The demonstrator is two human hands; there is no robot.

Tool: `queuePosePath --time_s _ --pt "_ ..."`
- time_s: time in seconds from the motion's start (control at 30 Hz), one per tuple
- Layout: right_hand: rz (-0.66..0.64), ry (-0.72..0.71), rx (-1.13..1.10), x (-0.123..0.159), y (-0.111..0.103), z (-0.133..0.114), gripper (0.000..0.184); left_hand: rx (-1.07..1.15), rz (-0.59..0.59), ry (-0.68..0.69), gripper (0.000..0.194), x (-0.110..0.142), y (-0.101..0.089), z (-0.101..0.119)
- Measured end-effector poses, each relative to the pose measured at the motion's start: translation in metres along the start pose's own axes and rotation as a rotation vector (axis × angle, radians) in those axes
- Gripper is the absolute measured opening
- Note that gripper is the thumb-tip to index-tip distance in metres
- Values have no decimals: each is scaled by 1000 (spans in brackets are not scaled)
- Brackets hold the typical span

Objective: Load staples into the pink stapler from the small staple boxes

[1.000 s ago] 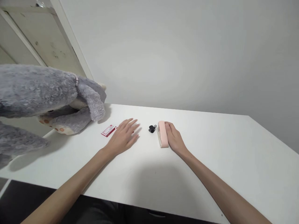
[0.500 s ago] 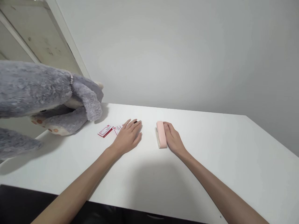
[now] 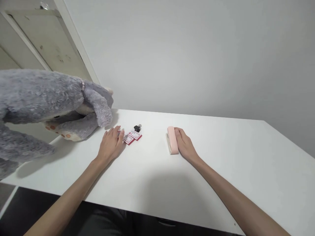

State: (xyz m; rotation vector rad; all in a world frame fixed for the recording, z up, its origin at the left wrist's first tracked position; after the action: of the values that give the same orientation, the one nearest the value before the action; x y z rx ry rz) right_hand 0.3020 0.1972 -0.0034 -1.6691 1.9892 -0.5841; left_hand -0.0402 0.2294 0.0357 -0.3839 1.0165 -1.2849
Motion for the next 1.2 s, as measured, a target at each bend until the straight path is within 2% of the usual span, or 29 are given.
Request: queuePosePath --time_s 0.17,0.27,0.4,0.53,0.63,0.77,0.93,1.07,1.2 --pt "0 -21 -3 -2 0 1 68 -27 -104 -121 74 26 8 2" --pt "-5 -24 2 -2 0 1 68 -66 -93 -132 83 44 9 7" --pt "-5 -28 9 0 -1 -1 67 -49 -61 -107 87 67 5 14" --pt "-7 -26 13 1 -1 -1 67 72 -136 -81 86 87 6 29" --pt "-9 -30 11 0 -1 0 67 127 -172 20 83 93 6 45" --pt "-11 -36 9 -1 0 1 67 -6 -148 159 75 81 10 52" --pt "-11 -38 5 -2 0 1 66 -150 -218 328 56 46 26 53" --pt "-38 -29 -17 -3 3 2 60 -223 -247 370 62 20 37 59" --pt "-73 -79 -68 -6 8 1 58 -243 -310 390 63 7 50 64"
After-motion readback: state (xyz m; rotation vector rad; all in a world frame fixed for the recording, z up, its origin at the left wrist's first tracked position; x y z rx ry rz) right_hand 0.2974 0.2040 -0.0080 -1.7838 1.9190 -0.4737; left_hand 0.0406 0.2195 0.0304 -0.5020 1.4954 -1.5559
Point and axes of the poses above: each hand's wrist, its own x-axis away from the middle knuckle, its own y-axis out of the palm, z = x × y, the point moved 7 cm from there along -x, towards the middle knuckle, and after that the axes turned 14 degrees about x, right-handed, at the moved point
